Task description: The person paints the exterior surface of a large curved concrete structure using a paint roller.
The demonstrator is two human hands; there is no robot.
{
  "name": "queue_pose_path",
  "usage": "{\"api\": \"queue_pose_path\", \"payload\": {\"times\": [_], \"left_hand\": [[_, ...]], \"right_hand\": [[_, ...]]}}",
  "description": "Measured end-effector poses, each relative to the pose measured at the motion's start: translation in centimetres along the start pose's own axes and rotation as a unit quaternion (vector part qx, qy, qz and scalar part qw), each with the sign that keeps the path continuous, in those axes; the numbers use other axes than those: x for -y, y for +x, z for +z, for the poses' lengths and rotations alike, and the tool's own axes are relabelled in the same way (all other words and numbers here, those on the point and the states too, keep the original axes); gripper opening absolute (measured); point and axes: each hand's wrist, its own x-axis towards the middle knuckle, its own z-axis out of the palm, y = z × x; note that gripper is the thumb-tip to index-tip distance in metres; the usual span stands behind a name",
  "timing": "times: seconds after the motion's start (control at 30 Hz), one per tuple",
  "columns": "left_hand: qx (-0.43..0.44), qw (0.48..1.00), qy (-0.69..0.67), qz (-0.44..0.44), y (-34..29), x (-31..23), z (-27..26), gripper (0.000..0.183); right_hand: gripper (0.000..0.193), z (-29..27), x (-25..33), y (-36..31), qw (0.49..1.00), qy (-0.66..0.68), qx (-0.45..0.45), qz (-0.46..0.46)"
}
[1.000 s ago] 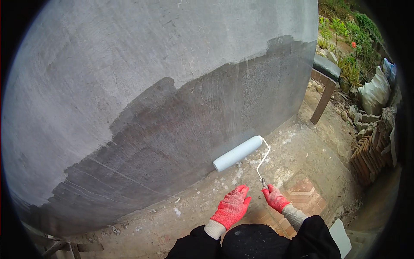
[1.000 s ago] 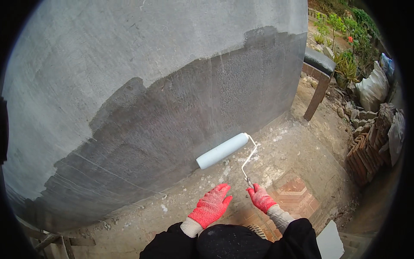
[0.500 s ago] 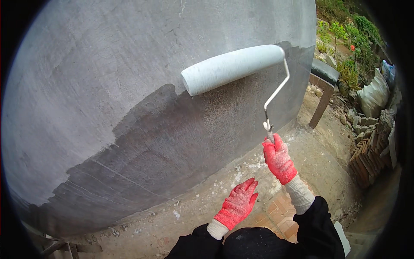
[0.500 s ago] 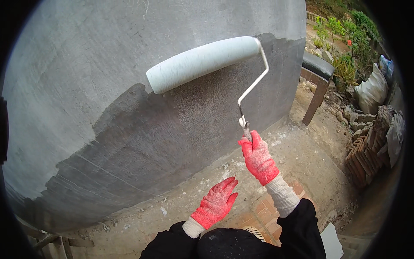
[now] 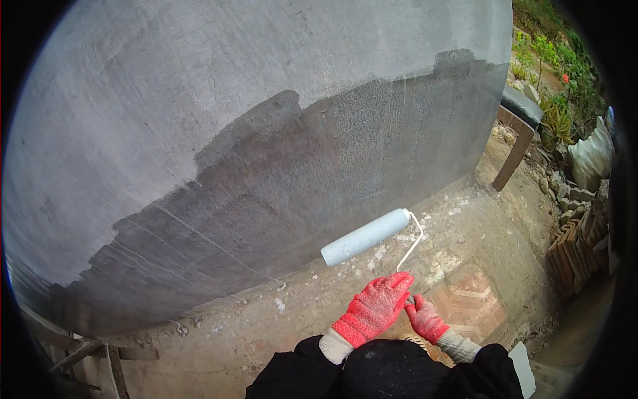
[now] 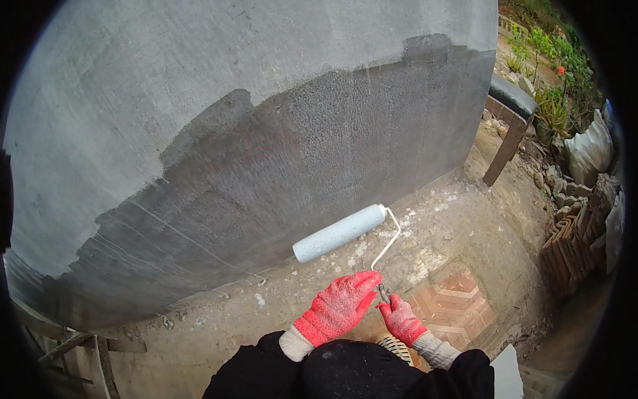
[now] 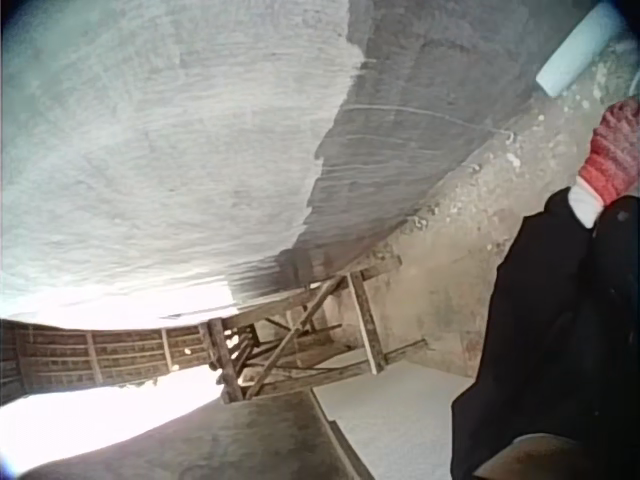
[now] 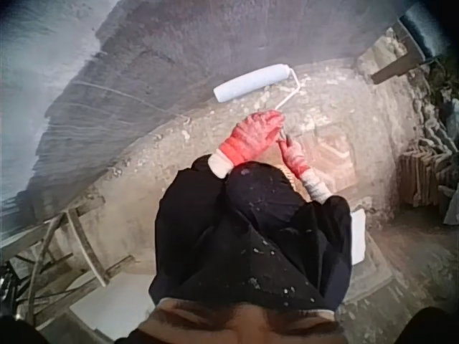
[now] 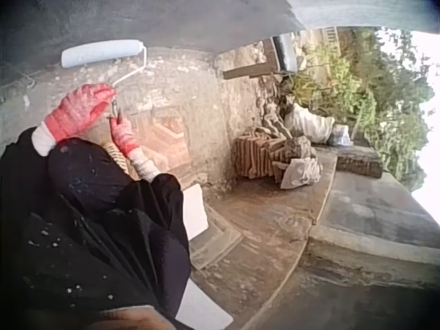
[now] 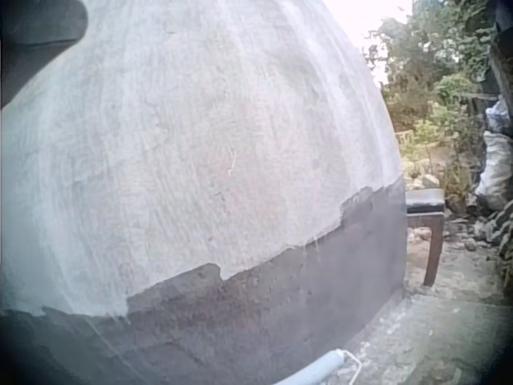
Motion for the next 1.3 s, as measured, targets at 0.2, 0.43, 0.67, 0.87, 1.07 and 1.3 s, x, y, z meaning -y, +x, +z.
{"api": "queue_pose_path", "payload": {"times": [0.2,0.43,0.67,0.87,1.07,1.3], "left_hand": [[0.026,0.997,-0.024,-0.066,-1.1,1.0,-0.1,0.037],[0.076,0.99,-0.021,-0.115,-1.6,1.1,-0.5,0.037],[0.009,0.992,-0.003,-0.128,-0.9,1.8,-0.1,0.038],[-0.165,0.983,-0.028,-0.08,0.2,0.6,-1.5,0.04],[-0.258,0.966,-0.021,-0.025,0.2,-2.4,-4.7,0.044],[-0.228,0.965,0.02,0.129,-1.4,-2.8,-6.2,0.048]], "right_hand": [[0.034,5.4,-2.9,2.1,0.999,-0.034,0.021,0.014],[0.033,9.5,-5.2,4.4,1.0,0.002,0.02,-0.009],[0.033,7.7,-0.9,3.6,0.996,0.045,-0.019,-0.075],[0.022,4.0,8.7,5.4,0.954,0.247,-0.029,-0.165],[0.018,-2.7,19.8,6.3,0.929,0.293,-0.068,-0.215],[0.018,0.0,12.4,4.0,0.925,0.312,-0.019,-0.214]]}}
